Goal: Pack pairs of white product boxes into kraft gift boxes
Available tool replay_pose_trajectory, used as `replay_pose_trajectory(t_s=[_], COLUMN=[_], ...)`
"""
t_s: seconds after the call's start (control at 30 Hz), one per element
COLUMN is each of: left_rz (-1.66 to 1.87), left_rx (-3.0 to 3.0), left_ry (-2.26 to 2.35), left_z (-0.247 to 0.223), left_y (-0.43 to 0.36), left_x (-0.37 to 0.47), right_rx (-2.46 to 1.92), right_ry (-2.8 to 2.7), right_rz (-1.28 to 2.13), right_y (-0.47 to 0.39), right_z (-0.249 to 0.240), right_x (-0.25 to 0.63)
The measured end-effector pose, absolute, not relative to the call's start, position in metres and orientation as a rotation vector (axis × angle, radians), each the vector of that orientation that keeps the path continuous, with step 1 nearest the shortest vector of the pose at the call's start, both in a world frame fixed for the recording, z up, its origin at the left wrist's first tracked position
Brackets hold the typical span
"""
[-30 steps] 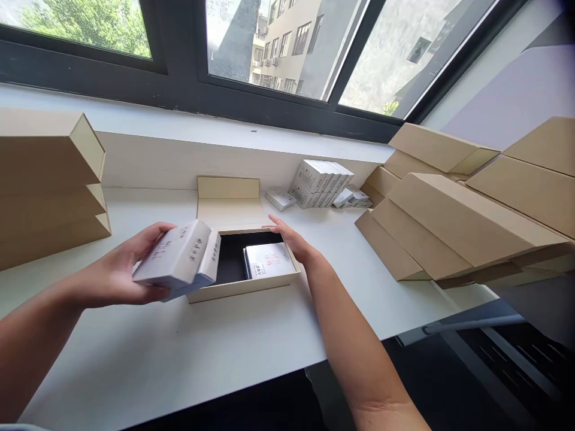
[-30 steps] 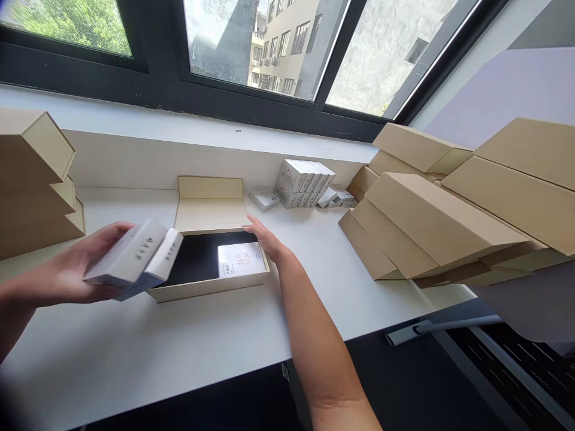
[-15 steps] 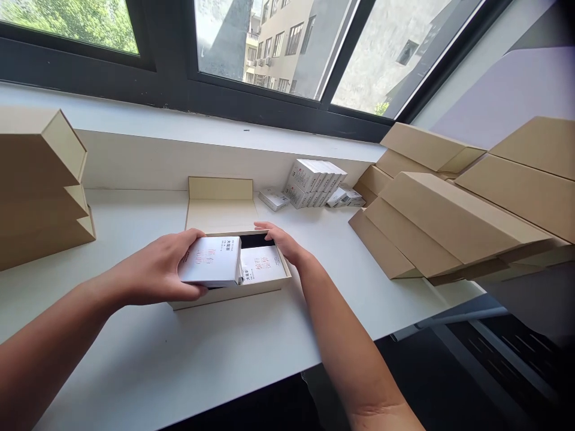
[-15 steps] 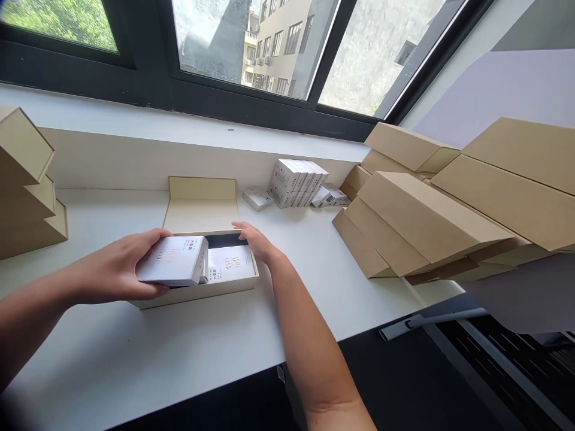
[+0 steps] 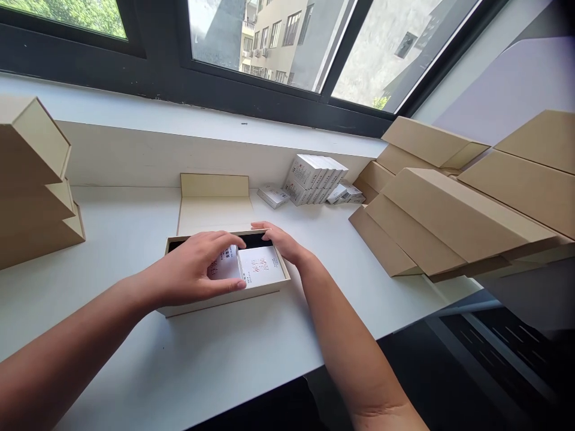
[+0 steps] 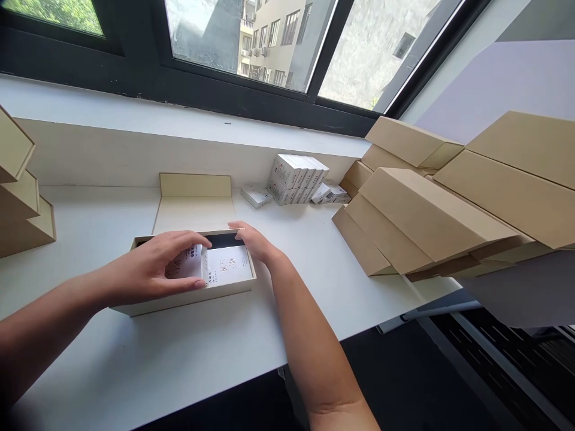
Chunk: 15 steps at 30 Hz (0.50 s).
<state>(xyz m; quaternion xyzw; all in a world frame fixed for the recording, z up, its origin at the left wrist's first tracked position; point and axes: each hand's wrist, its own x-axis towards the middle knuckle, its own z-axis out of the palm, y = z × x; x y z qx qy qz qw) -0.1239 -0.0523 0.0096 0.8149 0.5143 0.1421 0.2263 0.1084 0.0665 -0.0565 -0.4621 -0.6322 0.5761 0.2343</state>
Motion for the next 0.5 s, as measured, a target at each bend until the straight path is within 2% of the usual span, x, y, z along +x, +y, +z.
replay_pose_trajectory(t_s=[0.2,0.5], left_rz=[0.221,0.228], left_rx=[2.323,2.305], left_ry=[1.459,1.375], left_z=[0.007,0.0], left_y=[-0.048,-0.05], left_x=[-0.132,-0.128], right_rx=[-1.234,-1.219], right_ry=[-1.757,-1.736], right_rz=[1.588,1.604], right_y=[0.07,0.07], right_z=[-0.064,-0.065], right_x=[0.11,0.11])
